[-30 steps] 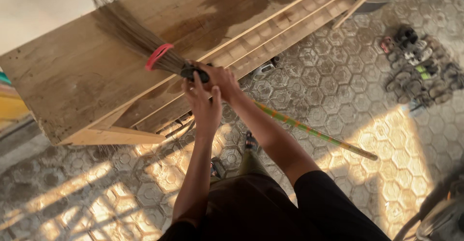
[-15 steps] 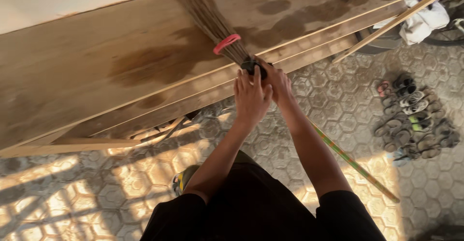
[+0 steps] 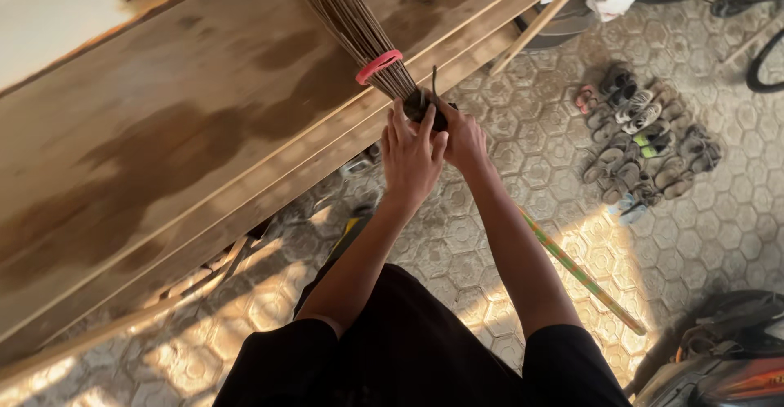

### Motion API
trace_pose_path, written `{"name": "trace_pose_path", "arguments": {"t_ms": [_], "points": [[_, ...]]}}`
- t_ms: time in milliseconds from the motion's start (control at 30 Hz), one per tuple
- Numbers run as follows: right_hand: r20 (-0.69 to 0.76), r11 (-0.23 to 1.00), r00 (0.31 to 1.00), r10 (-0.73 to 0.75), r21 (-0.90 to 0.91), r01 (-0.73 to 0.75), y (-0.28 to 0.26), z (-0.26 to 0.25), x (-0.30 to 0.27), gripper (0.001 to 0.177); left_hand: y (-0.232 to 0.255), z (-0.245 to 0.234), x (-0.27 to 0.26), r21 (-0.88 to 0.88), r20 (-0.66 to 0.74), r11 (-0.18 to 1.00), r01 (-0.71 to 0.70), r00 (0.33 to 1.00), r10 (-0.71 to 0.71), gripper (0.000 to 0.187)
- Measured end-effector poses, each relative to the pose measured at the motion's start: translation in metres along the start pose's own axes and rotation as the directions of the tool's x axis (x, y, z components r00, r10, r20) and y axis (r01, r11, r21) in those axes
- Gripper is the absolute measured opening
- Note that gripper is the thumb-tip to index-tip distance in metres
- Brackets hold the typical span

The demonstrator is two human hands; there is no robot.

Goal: The person picks up a pair of sandals and places them on the floor, then picks up a purple plastic bag and places it on a wooden shelf. The person then uses a broom to sweep the wooden shelf, moving back and forth across its surface.

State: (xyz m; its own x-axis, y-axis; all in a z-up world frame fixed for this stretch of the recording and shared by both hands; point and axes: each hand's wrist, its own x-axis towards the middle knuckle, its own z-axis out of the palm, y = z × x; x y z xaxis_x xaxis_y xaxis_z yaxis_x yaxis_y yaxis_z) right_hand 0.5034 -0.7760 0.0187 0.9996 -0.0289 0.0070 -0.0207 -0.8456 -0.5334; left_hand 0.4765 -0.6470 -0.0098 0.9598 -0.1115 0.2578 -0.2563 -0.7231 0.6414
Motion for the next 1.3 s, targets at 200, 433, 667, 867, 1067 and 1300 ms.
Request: {"name": "trace_pose_path", "arguments": {"t_ms": [200,433,667,867,1067,1300], "points": [[0.005,0.996,1.0,-0.005,-0.085,0.005,0.092,-0.055,0.064,0.067,0.064,0.078,0.07,0.078,0.078,0.997,0.003,0.997,-0.009,0.058],[-0.008,0.998,0.999,0.037,-0.046,-0.038,0.186,-0.119,0.139,0.068,0.137,0.167,0.158,0.113,0.083,0.993,-0.021,0.996,0.011,0.061],[0.033,0.99,0.997,0.075,-0.119,-0.071,0.256,-0.162,0.192,0.072,0.189,0.223,0.22,0.174,0.152,0.985,-0.008,0.988,-0.019,0.057],[0.025,0.998,0.999,-0.037,-0.052,0.039,0.312,-0.196,0.229,0.072,0.224,0.274,0.254,0.186,0.062,0.978,0.095,0.992,-0.108,0.048],[0.101,0.985,0.995,0.007,-0.172,0.01,0.373,-0.244,0.277,0.068,0.274,0.331,0.287,0.096,0.065,0.97,0.221,0.972,-0.228,0.046],[0.136,0.996,0.991,0.007,-0.094,0.005,0.505,-0.329,0.341,0.069,0.336,0.398,0.295,-0.125,0.048,0.937,0.326,0.945,-0.322,0.061]]}}
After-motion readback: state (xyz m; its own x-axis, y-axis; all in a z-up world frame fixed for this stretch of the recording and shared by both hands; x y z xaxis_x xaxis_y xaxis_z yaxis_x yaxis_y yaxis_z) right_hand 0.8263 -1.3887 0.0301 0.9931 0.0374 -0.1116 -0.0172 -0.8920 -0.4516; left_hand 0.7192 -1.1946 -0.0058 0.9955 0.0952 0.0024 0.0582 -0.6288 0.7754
